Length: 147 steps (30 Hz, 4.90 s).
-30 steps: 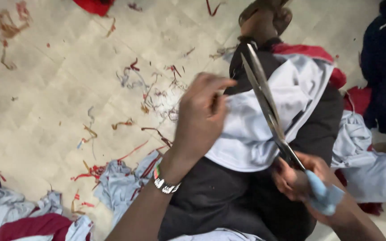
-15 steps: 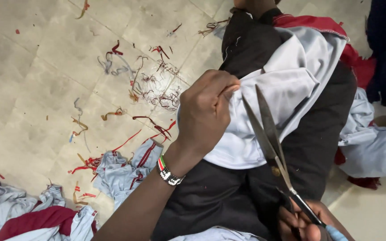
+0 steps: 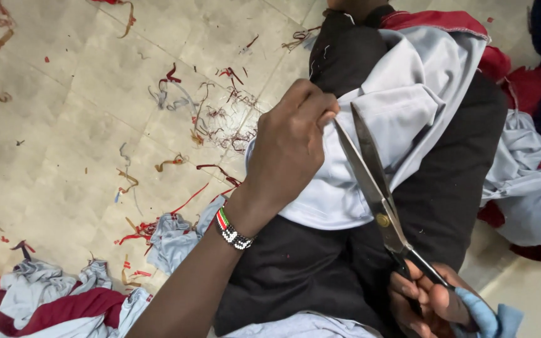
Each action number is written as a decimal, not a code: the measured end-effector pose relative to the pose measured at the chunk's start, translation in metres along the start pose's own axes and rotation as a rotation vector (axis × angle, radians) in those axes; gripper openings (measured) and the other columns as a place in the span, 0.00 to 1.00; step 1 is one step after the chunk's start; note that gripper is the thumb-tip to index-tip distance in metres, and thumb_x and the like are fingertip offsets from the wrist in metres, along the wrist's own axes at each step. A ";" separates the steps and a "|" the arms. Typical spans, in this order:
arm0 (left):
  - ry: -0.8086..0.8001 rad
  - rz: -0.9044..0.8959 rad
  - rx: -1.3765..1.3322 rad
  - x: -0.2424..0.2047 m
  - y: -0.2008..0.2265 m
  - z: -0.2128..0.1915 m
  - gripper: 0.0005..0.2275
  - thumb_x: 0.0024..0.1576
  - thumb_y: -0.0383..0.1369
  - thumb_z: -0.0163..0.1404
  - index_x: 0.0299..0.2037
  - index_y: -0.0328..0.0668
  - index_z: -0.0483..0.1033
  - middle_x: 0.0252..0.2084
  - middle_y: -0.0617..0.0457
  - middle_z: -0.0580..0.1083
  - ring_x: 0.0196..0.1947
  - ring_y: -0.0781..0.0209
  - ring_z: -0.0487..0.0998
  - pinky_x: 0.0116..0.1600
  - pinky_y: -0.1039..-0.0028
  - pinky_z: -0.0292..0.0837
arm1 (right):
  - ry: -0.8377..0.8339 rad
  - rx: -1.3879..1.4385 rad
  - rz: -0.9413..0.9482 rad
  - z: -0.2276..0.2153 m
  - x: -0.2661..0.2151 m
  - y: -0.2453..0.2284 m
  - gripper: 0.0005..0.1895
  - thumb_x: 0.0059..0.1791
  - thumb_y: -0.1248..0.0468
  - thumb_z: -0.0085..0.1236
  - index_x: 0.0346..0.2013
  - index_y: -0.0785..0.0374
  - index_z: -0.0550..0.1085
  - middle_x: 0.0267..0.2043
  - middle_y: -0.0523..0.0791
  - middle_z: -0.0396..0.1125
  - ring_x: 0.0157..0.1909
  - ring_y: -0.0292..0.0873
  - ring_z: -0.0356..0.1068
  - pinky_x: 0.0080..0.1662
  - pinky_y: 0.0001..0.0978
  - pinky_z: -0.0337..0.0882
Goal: Trimming excess fabric and loose threads from garments using scissors on a factory floor.
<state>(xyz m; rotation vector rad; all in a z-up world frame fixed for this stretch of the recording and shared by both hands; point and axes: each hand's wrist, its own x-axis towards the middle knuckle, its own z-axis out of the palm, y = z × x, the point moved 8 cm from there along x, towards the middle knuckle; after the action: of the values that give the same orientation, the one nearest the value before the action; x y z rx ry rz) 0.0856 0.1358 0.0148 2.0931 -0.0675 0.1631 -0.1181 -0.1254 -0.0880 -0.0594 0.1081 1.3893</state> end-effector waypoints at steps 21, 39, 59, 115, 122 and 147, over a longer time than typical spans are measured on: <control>0.007 -0.133 -0.104 -0.013 -0.007 -0.004 0.04 0.61 0.19 0.42 0.42 0.34 0.66 0.40 0.49 0.67 0.31 0.59 0.68 0.39 0.69 0.66 | 0.295 0.358 -0.152 0.020 0.018 -0.002 0.08 0.55 0.65 0.44 0.41 0.69 0.66 0.27 0.58 0.68 0.25 0.50 0.72 0.23 0.35 0.74; 0.085 -0.100 -0.102 -0.023 -0.002 -0.008 0.03 0.61 0.18 0.46 0.39 0.32 0.69 0.37 0.51 0.68 0.31 0.60 0.67 0.39 0.71 0.66 | 0.022 0.377 0.080 0.036 -0.012 0.024 0.14 0.55 0.61 0.58 0.47 0.62 0.62 0.39 0.58 0.70 0.38 0.49 0.75 0.34 0.33 0.77; 0.217 -0.067 0.129 -0.030 0.017 -0.012 0.06 0.59 0.15 0.50 0.42 0.30 0.68 0.39 0.47 0.69 0.27 0.60 0.68 0.33 0.70 0.66 | 0.661 0.079 -0.156 0.024 0.021 -0.001 0.11 0.49 0.68 0.59 0.33 0.74 0.68 0.18 0.54 0.63 0.16 0.44 0.66 0.12 0.33 0.66; 0.162 -0.433 -0.309 -0.039 -0.044 -0.018 0.05 0.54 0.20 0.56 0.40 0.31 0.78 0.31 0.56 0.71 0.24 0.73 0.63 0.28 0.83 0.63 | 0.626 -0.230 -0.134 0.013 -0.022 0.001 0.28 0.46 0.55 0.78 0.33 0.71 0.67 0.26 0.52 0.64 0.22 0.44 0.65 0.23 0.33 0.67; 0.222 -0.604 -0.668 -0.058 -0.068 -0.010 0.03 0.62 0.26 0.50 0.42 0.34 0.75 0.36 0.56 0.73 0.32 0.72 0.68 0.40 0.82 0.69 | 0.154 -0.062 -0.198 -0.017 -0.044 0.024 0.22 0.55 0.55 0.70 0.46 0.74 0.75 0.44 0.57 0.61 0.42 0.49 0.61 0.43 0.37 0.62; 0.428 -0.565 -0.709 -0.076 -0.091 -0.044 0.01 0.63 0.26 0.50 0.42 0.40 0.72 0.34 0.58 0.72 0.29 0.76 0.68 0.32 0.86 0.64 | 1.282 -0.814 0.190 0.041 0.014 -0.057 0.19 0.31 0.78 0.85 0.31 0.74 0.82 0.18 0.51 0.67 0.17 0.48 0.61 0.25 0.41 0.58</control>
<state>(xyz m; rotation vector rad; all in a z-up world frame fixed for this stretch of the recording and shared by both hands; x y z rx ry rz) 0.0170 0.2186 -0.0523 1.2718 0.6299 0.2017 -0.0576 -0.1181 -0.0504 -1.6479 0.6090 1.3048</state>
